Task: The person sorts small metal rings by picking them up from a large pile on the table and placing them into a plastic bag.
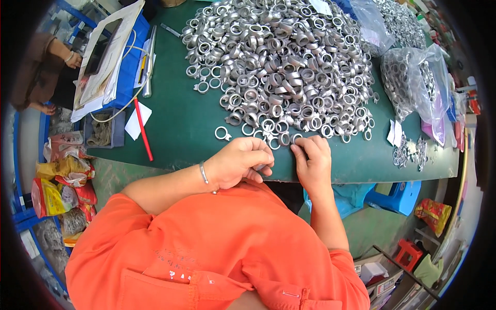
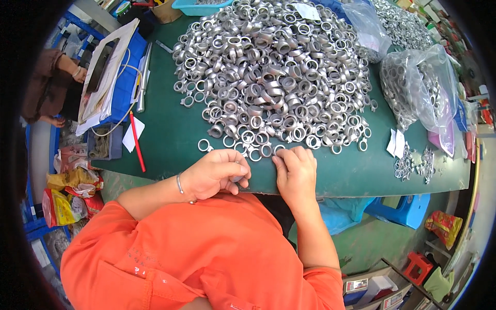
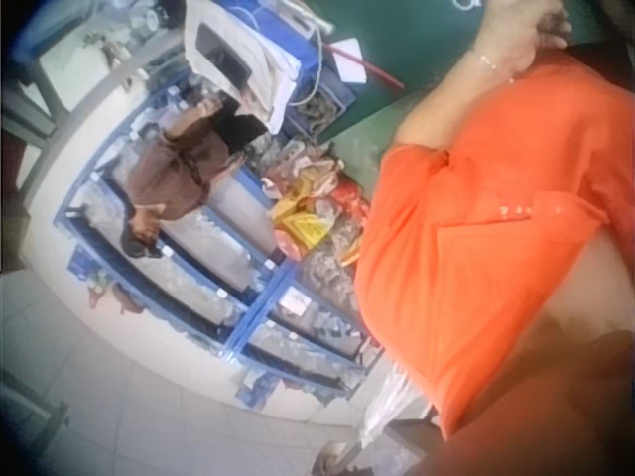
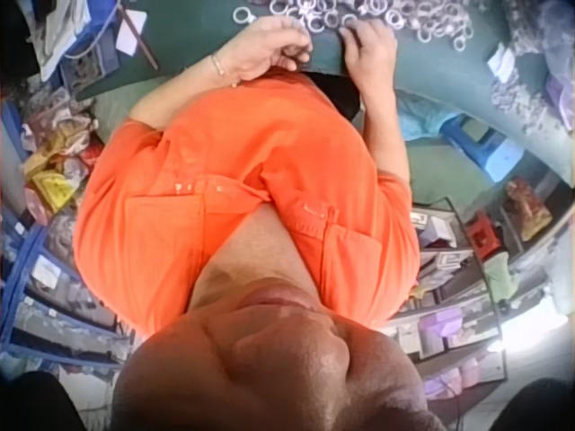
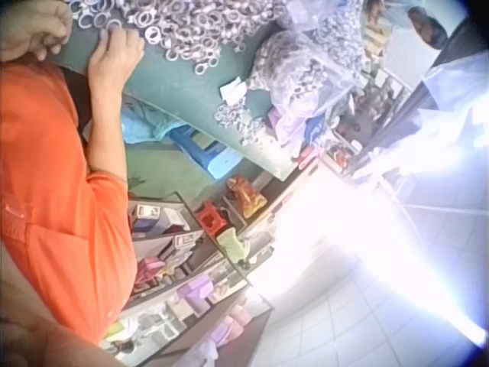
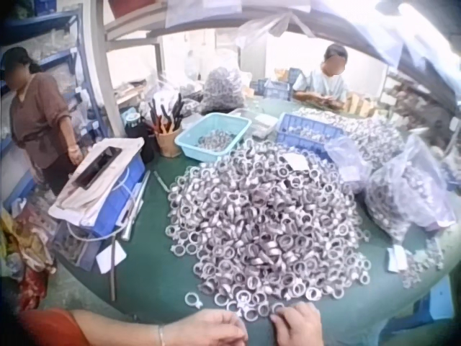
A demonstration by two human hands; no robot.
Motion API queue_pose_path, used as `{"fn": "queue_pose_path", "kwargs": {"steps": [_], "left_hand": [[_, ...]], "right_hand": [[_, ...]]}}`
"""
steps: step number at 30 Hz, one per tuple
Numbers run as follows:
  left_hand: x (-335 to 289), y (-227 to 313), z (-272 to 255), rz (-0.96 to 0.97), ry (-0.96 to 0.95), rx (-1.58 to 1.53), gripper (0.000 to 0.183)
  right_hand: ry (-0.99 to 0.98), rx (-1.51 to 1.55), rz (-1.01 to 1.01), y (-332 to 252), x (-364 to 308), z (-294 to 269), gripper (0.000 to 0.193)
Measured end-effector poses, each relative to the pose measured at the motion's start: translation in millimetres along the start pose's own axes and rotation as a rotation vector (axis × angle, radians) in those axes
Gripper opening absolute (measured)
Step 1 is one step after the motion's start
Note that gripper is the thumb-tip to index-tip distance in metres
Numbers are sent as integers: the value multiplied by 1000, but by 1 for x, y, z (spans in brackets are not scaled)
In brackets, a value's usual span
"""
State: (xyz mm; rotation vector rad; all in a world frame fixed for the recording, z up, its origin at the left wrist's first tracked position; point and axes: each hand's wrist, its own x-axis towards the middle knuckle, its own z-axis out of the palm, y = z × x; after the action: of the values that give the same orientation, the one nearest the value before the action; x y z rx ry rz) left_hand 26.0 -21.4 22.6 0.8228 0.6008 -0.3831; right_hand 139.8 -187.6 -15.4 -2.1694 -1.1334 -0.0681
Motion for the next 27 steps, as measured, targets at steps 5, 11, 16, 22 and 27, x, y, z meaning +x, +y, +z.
{"fn": "queue_pose_path", "kwargs": {"steps": [5, 11, 16, 22, 27], "left_hand": [[0, 7, 3, 124, 52, 228, 16], [-1, 8, 9, 275, 47, 293, 15], [6, 2, -1, 774, -17, 604, 8], [4, 7, 0, 584, 78, 515, 9], [7, 11, 1, 512, 25, 414, 8]], "right_hand": [[-79, 893, 450, -18, -10, -5, 6], [-9, 638, -4, -29, -4, -7, 8], [-29, 1014, 276, -31, -6, -4, 7], [56, 1421, 278, -30, 0, 3, 33], [61, 1375, 200, -28, 4, 3, 36]]}}
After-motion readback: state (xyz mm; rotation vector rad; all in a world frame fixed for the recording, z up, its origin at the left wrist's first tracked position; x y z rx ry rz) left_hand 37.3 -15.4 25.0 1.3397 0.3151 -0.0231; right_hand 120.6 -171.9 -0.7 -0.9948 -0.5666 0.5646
